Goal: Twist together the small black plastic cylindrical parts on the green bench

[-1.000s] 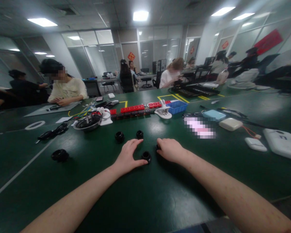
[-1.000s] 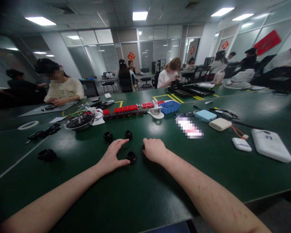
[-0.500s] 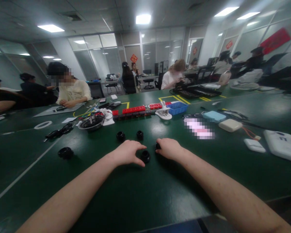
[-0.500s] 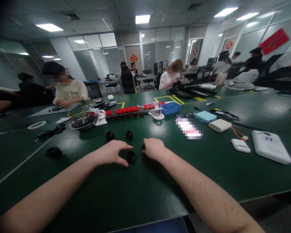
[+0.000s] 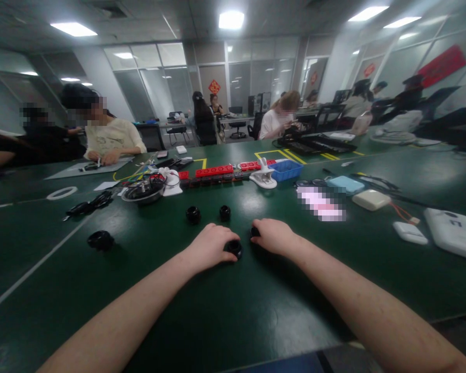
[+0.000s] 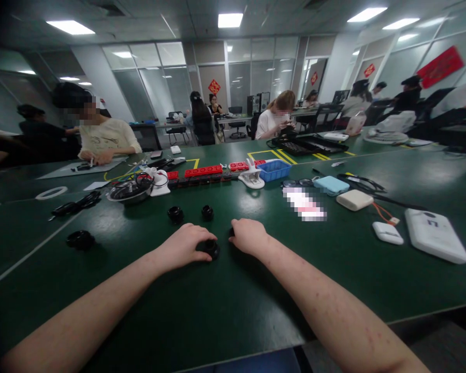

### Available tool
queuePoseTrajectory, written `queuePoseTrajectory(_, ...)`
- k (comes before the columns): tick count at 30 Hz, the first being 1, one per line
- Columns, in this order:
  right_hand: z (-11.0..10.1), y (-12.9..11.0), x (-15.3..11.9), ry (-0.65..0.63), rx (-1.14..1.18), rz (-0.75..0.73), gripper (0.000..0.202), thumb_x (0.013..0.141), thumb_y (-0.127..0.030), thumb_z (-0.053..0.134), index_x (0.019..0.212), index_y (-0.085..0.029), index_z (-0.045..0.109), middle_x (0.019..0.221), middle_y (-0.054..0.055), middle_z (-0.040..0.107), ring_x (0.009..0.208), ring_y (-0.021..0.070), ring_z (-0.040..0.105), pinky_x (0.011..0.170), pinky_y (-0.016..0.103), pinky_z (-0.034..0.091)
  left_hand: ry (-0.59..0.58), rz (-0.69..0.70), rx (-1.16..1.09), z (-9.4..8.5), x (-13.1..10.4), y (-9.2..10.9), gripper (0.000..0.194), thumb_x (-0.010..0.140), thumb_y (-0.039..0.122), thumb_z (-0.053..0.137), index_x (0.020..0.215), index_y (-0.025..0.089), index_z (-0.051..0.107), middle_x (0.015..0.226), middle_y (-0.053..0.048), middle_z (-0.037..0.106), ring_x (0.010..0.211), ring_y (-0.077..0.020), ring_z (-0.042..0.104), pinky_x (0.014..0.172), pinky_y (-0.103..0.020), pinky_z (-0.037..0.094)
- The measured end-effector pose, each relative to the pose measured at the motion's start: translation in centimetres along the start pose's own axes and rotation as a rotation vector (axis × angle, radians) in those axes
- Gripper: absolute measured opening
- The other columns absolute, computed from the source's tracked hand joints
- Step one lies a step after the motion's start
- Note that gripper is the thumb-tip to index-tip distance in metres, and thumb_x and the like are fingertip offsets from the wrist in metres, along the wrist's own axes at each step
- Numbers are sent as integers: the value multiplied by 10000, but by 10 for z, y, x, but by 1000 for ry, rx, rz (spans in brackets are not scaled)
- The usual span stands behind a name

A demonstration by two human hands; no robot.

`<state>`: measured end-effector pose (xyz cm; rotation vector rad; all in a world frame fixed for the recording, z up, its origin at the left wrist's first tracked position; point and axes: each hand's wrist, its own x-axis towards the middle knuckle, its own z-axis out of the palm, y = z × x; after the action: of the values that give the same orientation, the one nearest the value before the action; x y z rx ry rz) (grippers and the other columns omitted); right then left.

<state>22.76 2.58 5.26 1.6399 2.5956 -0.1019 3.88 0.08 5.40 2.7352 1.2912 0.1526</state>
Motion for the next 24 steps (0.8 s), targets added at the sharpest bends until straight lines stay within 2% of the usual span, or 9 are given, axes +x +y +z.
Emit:
queuePoseTrajectory(2, 0, 0, 1, -6, -2, -2, 276, 781, -368, 529, 970, -168, 557, 926, 92, 629, 833, 225, 604, 671, 284, 448, -15, 1, 5, 1, 1, 1, 367, 675, 384, 685, 1003, 249, 591, 944, 1, 647, 887, -210, 582, 769, -311, 395)
queuePoseTrajectory(11, 1, -1, 2, -16, -8, 7, 275, 786, -370, 525, 963, -162, 558, 925, 99, 627, 843, 234, 599, 670, 294, 451, -16, -60, 44, 5, 1, 6, 368, 672, 393, 683, 996, 242, 597, 965, -16, 643, 909, -230, 570, 775, -326, 401)
queuePoseTrajectory(18, 1, -1, 0, -11, 7, 11, 303, 790, -392, 529, 987, -163, 555, 938, 100, 621, 851, 239, 598, 676, 306, 464, -31, -85, 82, 5, 5, 7, 375, 684, 400, 666, 1018, 246, 592, 976, -10, 647, 914, -209, 580, 758, -285, 420)
queuePoseTrajectory(24, 3, 0, -1, -37, 11, 10, 313, 844, -371, 500, 1063, -149, 523, 1007, 78, 574, 870, 193, 569, 731, 347, 474, -41, -126, 121, 4, 16, 7, 381, 664, 415, 675, 1007, 264, 606, 972, -4, 660, 907, -214, 594, 736, -276, 428)
